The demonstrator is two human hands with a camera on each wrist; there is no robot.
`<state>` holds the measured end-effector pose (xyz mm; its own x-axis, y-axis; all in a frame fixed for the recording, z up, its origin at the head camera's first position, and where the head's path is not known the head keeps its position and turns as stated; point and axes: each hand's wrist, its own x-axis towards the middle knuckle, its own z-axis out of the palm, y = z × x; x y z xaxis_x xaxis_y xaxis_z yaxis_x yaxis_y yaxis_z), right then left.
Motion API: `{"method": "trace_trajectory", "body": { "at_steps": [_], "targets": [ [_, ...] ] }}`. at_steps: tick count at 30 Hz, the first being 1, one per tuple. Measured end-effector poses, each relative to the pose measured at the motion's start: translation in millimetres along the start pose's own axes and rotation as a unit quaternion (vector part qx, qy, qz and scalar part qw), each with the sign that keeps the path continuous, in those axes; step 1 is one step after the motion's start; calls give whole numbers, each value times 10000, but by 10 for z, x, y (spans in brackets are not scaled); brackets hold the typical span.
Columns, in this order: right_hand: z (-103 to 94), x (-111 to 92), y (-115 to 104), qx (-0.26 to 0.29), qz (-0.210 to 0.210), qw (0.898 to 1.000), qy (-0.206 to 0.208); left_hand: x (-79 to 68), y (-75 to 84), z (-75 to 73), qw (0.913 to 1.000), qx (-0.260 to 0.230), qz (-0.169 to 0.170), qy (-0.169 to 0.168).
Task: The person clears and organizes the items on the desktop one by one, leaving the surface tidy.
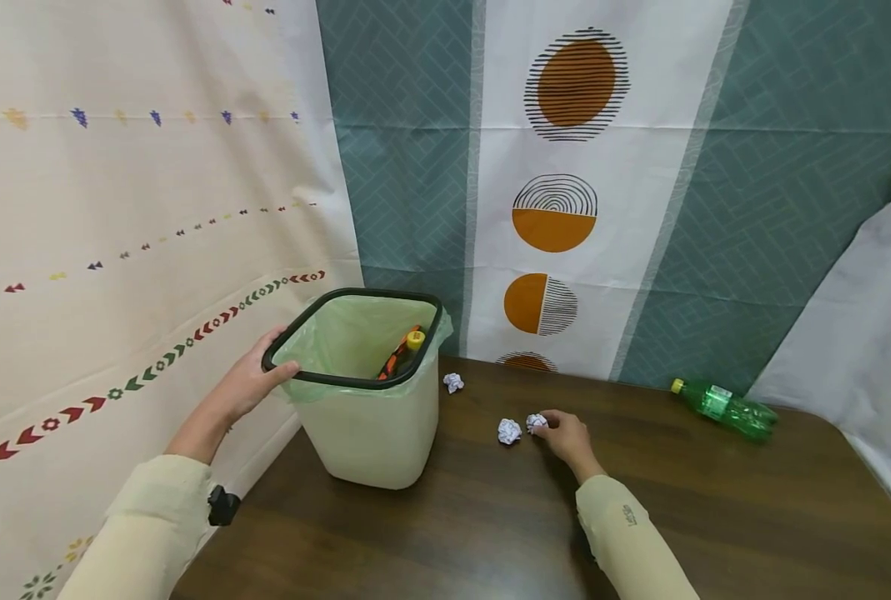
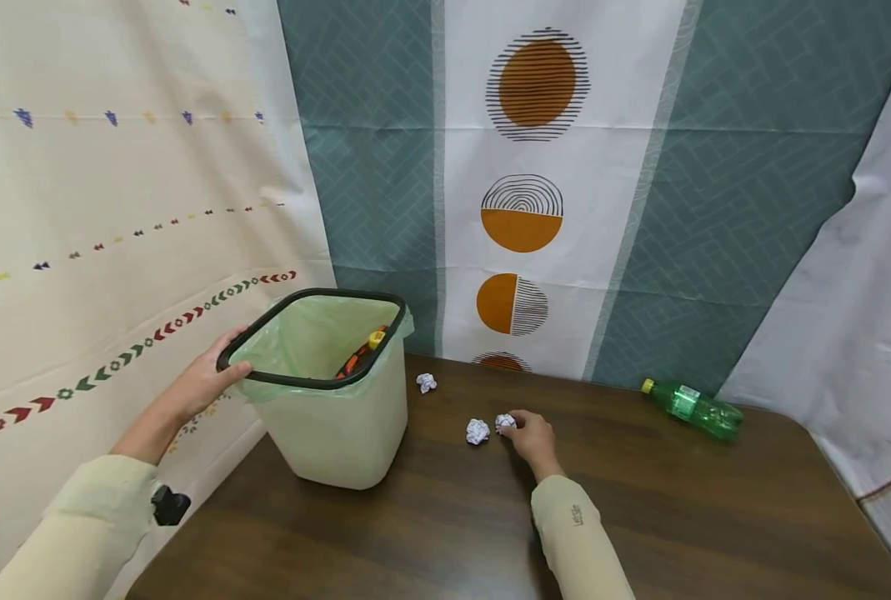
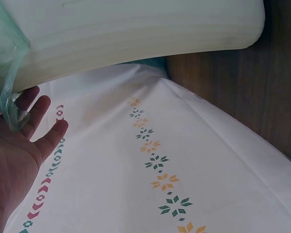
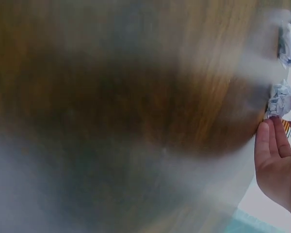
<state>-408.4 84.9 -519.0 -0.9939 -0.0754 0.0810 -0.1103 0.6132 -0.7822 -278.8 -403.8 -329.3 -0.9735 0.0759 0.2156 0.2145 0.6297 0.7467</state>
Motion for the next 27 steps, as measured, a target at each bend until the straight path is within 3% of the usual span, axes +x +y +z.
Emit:
{"method": "trace_trajectory", "body": {
  "at_steps": [11,27],
  "targets": [
    [-127,-174,38,1088,584,9922,138,-1,5,-5,9998,98,-142,-48],
    [-336,-252,-235,954,449,9921,680,-18,2,-17,9993,259,-260,-113]
  ]
}}
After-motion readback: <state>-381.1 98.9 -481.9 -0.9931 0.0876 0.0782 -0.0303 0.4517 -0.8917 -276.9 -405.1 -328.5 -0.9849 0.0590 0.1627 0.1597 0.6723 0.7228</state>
